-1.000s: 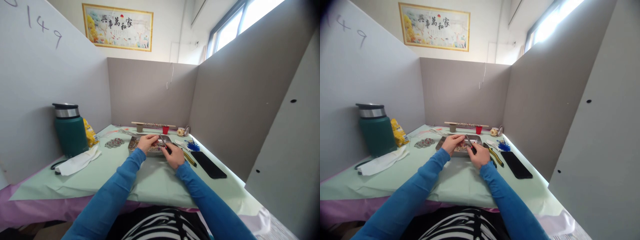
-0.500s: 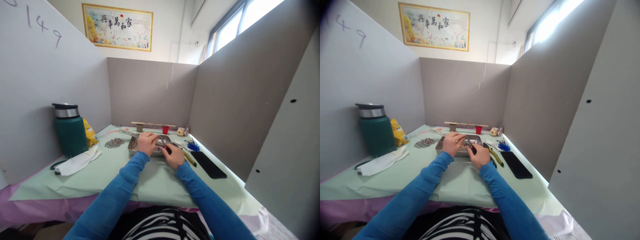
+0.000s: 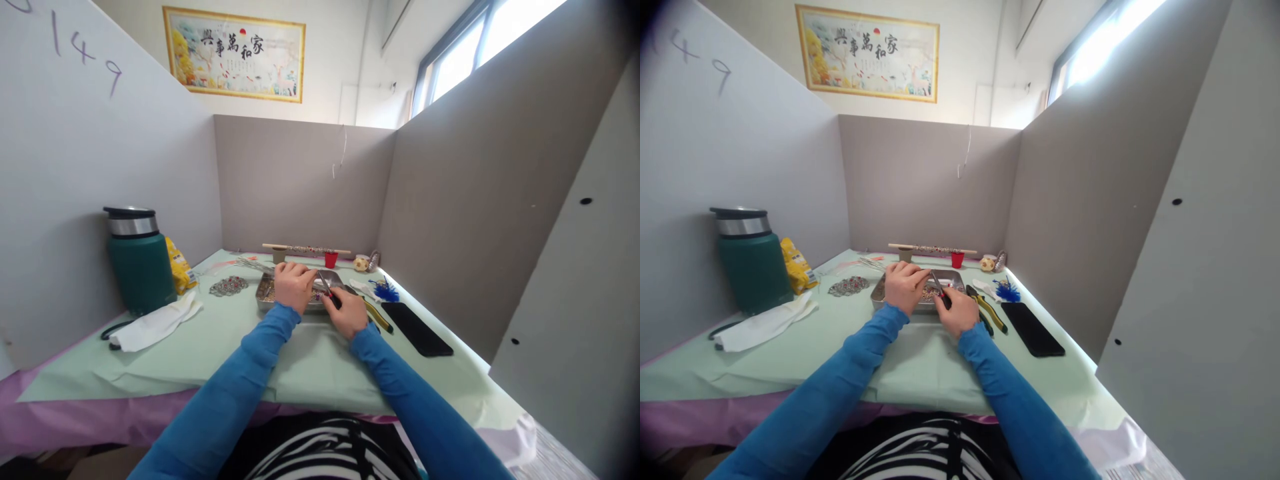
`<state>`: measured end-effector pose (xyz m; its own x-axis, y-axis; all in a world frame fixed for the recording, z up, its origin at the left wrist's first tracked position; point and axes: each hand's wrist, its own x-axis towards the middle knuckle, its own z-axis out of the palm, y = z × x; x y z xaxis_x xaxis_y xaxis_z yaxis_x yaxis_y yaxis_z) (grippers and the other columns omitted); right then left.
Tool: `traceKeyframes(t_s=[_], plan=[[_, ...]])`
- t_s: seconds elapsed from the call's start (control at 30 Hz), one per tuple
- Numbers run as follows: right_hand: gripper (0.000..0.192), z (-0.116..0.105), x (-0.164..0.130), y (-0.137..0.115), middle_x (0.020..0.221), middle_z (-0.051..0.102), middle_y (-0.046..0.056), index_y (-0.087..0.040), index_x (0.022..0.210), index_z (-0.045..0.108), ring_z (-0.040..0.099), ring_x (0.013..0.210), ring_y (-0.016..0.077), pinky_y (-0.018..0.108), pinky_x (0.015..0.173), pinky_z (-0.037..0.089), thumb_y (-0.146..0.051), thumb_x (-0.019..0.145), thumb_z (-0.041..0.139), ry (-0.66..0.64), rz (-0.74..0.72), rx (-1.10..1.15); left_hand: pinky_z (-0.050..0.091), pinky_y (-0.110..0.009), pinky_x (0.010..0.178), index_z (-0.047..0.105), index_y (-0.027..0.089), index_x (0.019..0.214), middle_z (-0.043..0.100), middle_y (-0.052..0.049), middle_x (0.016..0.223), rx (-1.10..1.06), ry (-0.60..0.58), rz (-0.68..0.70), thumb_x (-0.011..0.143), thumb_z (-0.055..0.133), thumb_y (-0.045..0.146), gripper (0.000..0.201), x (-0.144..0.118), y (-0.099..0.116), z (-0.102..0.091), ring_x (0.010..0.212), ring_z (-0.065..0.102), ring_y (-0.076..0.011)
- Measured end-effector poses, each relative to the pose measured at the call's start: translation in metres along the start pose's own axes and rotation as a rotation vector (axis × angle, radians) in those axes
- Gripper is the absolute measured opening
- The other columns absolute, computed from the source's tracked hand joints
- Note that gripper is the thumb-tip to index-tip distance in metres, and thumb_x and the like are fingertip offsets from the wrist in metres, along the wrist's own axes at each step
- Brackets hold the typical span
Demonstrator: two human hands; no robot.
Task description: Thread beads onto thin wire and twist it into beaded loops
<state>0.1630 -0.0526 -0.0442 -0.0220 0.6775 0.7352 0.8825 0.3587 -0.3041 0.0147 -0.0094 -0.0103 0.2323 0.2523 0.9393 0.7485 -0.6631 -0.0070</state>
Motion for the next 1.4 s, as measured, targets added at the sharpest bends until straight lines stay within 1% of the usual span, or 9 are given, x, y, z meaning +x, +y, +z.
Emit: traceKeyframes(t_s=[0.3, 0.4, 0.5, 0.6, 0.73, 0.9, 1.0, 1.2, 1.4], plan=[[0.028, 0.001, 0.001, 0.0, 0.085, 0.069, 0.005, -0.019, 0.093, 0.065, 0.063, 0.075, 0.0191, 0.025, 0.065, 0.041, -0.039, 0.084, 0.047, 0.005, -0.007, 0.028, 0.027, -0.038, 0.081, 0.07, 0.024, 0.089, 0.066, -0.006, 0.076, -0.025, 0.0, -0.033, 0.083, 0.05, 0.029, 0.021, -0.001, 0.001, 0.0, 0.077, 0.05, -0.0191], [0.027, 0.003, 0.0, 0.002, 0.085, 0.069, 0.005, -0.019, 0.093, 0.064, 0.063, 0.077, 0.0191, 0.025, 0.066, 0.041, -0.037, 0.085, 0.045, 0.028, -0.024, 0.037, 0.029, -0.038, 0.082, 0.07, 0.023, 0.088, 0.067, -0.006, 0.076, -0.094, -0.002, -0.089, 0.083, 0.051, 0.03, 0.021, -0.001, 0.002, 0.002, 0.076, 0.052, -0.0187], [0.027, 0.003, 0.0, 0.002, 0.085, 0.069, 0.006, -0.019, 0.094, 0.064, 0.063, 0.077, 0.0193, 0.025, 0.067, 0.042, -0.035, 0.086, 0.045, 0.054, -0.039, 0.031, 0.033, -0.037, 0.083, 0.071, 0.022, 0.084, 0.068, -0.006, 0.078, -0.252, 0.0, -0.216, 0.081, 0.054, 0.031, 0.019, 0.0, 0.003, 0.004, 0.077, 0.056, -0.018], [0.027, 0.003, 0.0, 0.001, 0.087, 0.069, 0.006, -0.018, 0.096, 0.064, 0.063, 0.079, 0.0194, 0.025, 0.068, 0.043, -0.034, 0.086, 0.044, 0.084, -0.054, 0.03, 0.041, -0.032, 0.076, 0.071, 0.02, 0.082, 0.068, -0.005, 0.076, -0.561, -0.033, -0.456, 0.077, 0.059, 0.031, 0.017, 0.002, 0.005, 0.007, 0.072, 0.058, -0.0165], [0.028, 0.003, 0.0, 0.001, 0.092, 0.068, 0.007, -0.018, 0.1, 0.063, 0.063, 0.082, 0.0191, 0.025, 0.071, 0.044, -0.032, 0.086, 0.043, 0.135, -0.085, 0.034, 0.043, -0.026, 0.056, 0.068, 0.014, 0.078, 0.062, -0.002, 0.06, -1.105, -0.17, -0.798, 0.071, 0.064, 0.033, 0.021, 0.005, 0.006, 0.009, 0.051, 0.051, -0.0105], [0.028, 0.003, -0.001, 0.004, 0.09, 0.068, 0.007, -0.018, 0.1, 0.063, 0.063, 0.08, 0.0189, 0.025, 0.069, 0.043, -0.032, 0.087, 0.043, 0.159, -0.122, -0.012, 0.041, -0.019, 0.047, 0.063, 0.01, 0.073, 0.059, 0.0, 0.058, -1.601, -0.369, -1.052, 0.066, 0.071, 0.03, 0.022, 0.007, 0.002, 0.003, 0.044, 0.048, -0.0048], [0.029, 0.002, -0.001, 0.007, 0.091, 0.067, 0.008, -0.018, 0.102, 0.062, 0.062, 0.08, 0.0188, 0.025, 0.069, 0.041, -0.033, 0.087, 0.042, 0.149, -0.162, -0.078, 0.042, -0.018, 0.045, 0.062, 0.01, 0.075, 0.057, 0.001, 0.057, -1.719, -0.428, -1.116, 0.072, 0.067, 0.026, 0.017, 0.007, -0.001, 0.0, 0.041, 0.046, -0.0032], [0.029, -0.001, 0.002, 0.012, 0.087, 0.065, 0.008, -0.017, 0.104, 0.061, 0.058, 0.078, 0.0191, 0.027, 0.064, 0.037, -0.032, 0.088, 0.041, 0.129, -0.253, -0.226, 0.042, -0.016, 0.043, 0.063, 0.008, 0.081, 0.054, 0.001, 0.053, -1.848, -0.426, -1.264, 0.082, 0.054, 0.018, 0.013, 0.009, -0.004, -0.006, 0.037, 0.042, -0.0018], [0.029, -0.003, 0.002, 0.008, 0.086, 0.065, 0.008, -0.018, 0.104, 0.06, 0.058, 0.078, 0.0192, 0.027, 0.064, 0.037, -0.032, 0.087, 0.041, 0.14, -0.253, -0.21, 0.042, -0.015, 0.043, 0.062, 0.007, 0.085, 0.055, 0.001, 0.054, -1.922, -0.446, -1.345, 0.086, 0.049, 0.017, 0.017, 0.011, -0.002, -0.011, 0.037, 0.043, -0.0013]])
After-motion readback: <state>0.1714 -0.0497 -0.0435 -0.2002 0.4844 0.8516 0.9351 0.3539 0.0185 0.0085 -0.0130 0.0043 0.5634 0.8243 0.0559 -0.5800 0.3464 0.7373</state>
